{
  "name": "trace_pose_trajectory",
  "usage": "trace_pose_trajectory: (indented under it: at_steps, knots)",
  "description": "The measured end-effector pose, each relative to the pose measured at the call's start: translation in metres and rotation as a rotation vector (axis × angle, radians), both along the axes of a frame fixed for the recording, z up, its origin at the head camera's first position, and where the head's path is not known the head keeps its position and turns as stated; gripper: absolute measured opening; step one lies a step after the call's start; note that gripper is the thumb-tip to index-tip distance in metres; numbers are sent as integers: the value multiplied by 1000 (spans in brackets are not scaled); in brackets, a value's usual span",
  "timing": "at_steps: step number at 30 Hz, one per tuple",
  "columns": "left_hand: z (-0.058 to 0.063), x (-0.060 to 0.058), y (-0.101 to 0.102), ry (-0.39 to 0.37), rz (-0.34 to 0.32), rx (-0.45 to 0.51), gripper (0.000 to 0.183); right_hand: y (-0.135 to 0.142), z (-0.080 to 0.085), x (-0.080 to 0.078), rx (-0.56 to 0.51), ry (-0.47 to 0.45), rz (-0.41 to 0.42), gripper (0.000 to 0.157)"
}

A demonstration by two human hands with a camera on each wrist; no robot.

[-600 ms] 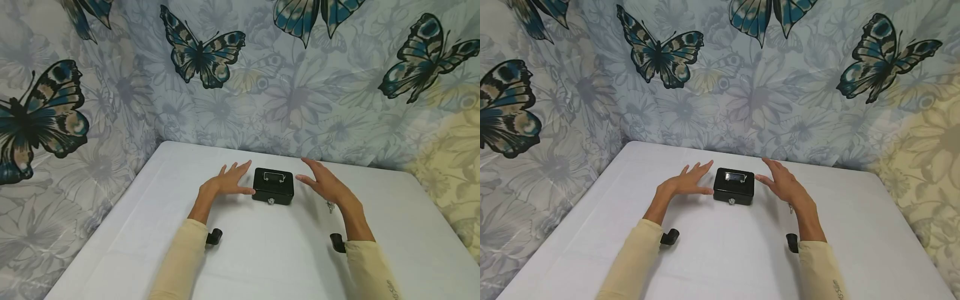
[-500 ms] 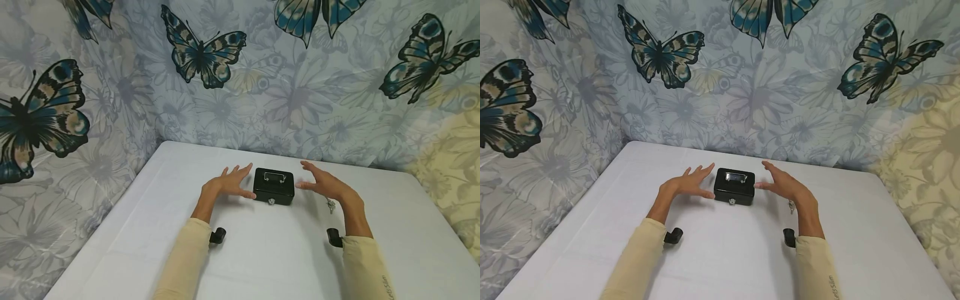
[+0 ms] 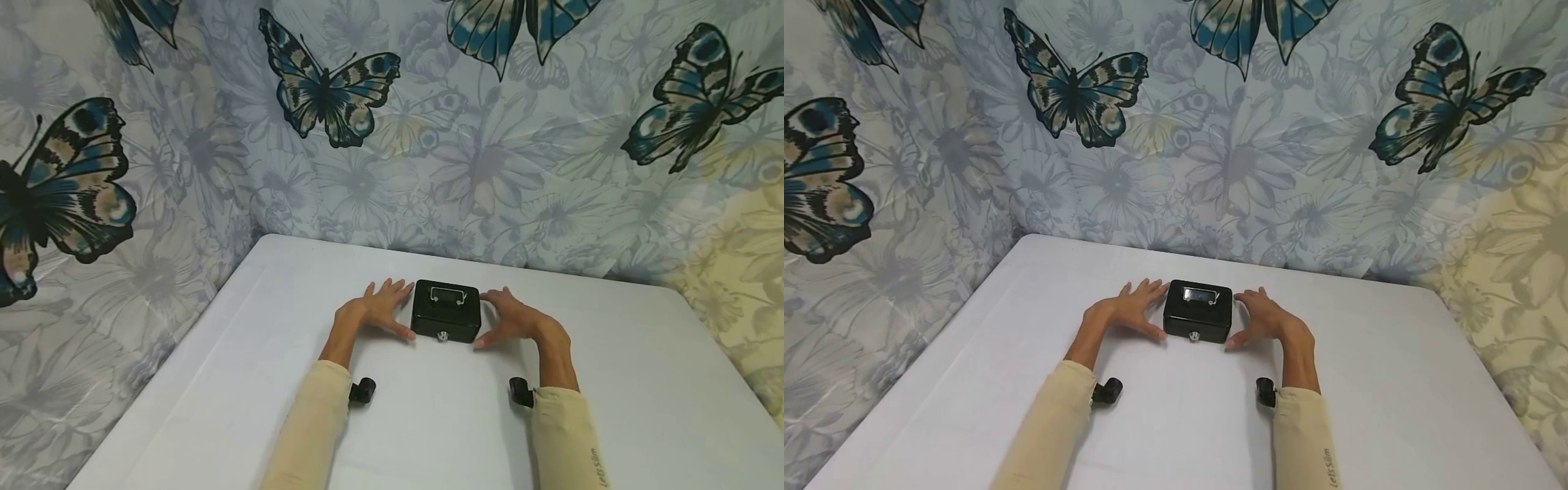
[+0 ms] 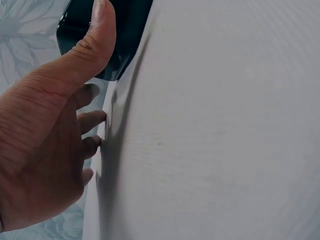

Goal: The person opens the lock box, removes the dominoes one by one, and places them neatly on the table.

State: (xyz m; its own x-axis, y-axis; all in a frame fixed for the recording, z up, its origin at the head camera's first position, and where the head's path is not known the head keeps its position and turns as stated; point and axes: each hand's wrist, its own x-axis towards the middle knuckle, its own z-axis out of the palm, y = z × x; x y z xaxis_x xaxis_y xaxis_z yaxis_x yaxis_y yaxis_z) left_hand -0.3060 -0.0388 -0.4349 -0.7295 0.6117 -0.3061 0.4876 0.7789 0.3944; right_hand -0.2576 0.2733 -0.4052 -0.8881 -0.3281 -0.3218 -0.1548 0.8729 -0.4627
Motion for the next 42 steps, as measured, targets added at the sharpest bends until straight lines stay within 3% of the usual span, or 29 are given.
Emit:
trace_pose_trajectory:
  at_steps: [12,21,27,34,42]
  knots:
    - [-3,6,6,21,32,3,112,-7,-18,-1,29,81,12,125]
    - [-14,7,13,64,49,32,116,-8,-31,1,-90,109,22,121]
    - [-12,6,17,80,65,98,119,-6,-32,-1,-172,148,29,115]
    - [-12,6,15,34,70,230,118,-6,-33,-1,-234,129,13,113]
    - [-15,3,14,20,94,307,112,-6,-29,-5,-279,85,-58,114]
